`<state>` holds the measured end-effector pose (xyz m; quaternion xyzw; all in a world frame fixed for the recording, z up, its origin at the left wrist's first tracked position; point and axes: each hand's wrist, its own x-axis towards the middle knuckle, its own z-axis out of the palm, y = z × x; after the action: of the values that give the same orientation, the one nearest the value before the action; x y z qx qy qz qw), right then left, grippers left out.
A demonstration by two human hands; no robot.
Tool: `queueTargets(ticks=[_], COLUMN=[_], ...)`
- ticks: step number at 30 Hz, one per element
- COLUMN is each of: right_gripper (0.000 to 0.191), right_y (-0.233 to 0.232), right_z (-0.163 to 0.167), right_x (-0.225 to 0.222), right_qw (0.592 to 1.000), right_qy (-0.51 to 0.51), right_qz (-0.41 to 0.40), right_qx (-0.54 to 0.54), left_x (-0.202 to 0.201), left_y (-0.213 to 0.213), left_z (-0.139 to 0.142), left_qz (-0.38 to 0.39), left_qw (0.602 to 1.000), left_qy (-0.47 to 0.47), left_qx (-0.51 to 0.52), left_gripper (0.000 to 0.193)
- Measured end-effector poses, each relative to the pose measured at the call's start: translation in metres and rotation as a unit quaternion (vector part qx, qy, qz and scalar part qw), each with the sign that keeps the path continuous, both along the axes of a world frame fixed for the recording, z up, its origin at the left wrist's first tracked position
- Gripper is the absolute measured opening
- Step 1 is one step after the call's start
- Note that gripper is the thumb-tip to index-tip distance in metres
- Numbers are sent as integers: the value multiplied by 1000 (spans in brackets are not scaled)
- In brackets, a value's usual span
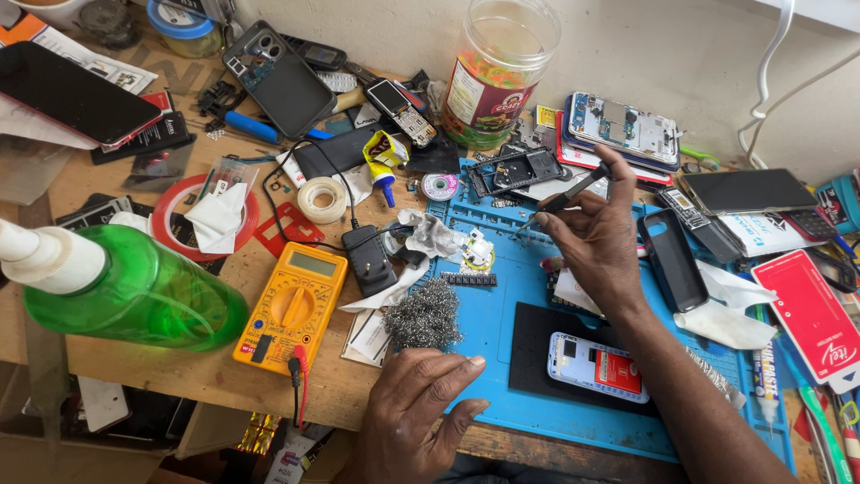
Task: The person uses a precision screwdriver to work on the internal components of a disassembled mobile phone. They then pick up a different blue mobile phone, remove its back cover, and insert a battery.
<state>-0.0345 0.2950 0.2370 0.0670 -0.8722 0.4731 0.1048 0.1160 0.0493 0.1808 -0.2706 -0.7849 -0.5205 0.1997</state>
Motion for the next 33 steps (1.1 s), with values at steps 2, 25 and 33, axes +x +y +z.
queueTargets(ticks=[2,25,33], right_gripper=[88,80,78], right_y=[6,47,47], right_z=[0,-43,-46], right_x=[2,154,148], right_qw=[999,985,989], right_qy=[12,130,112], right_qz=[7,-27,-38], right_qx=[-47,-113,-94], left_x=[0,-40,-41], left_y=[0,78,80], left_z=[1,23,12], left_qz=[2,-134,-134], left_qw=[1000,974,972], left_qy=[-4,-133,-147], left_qx=[-2,-126,-125], left_gripper=[38,93,89])
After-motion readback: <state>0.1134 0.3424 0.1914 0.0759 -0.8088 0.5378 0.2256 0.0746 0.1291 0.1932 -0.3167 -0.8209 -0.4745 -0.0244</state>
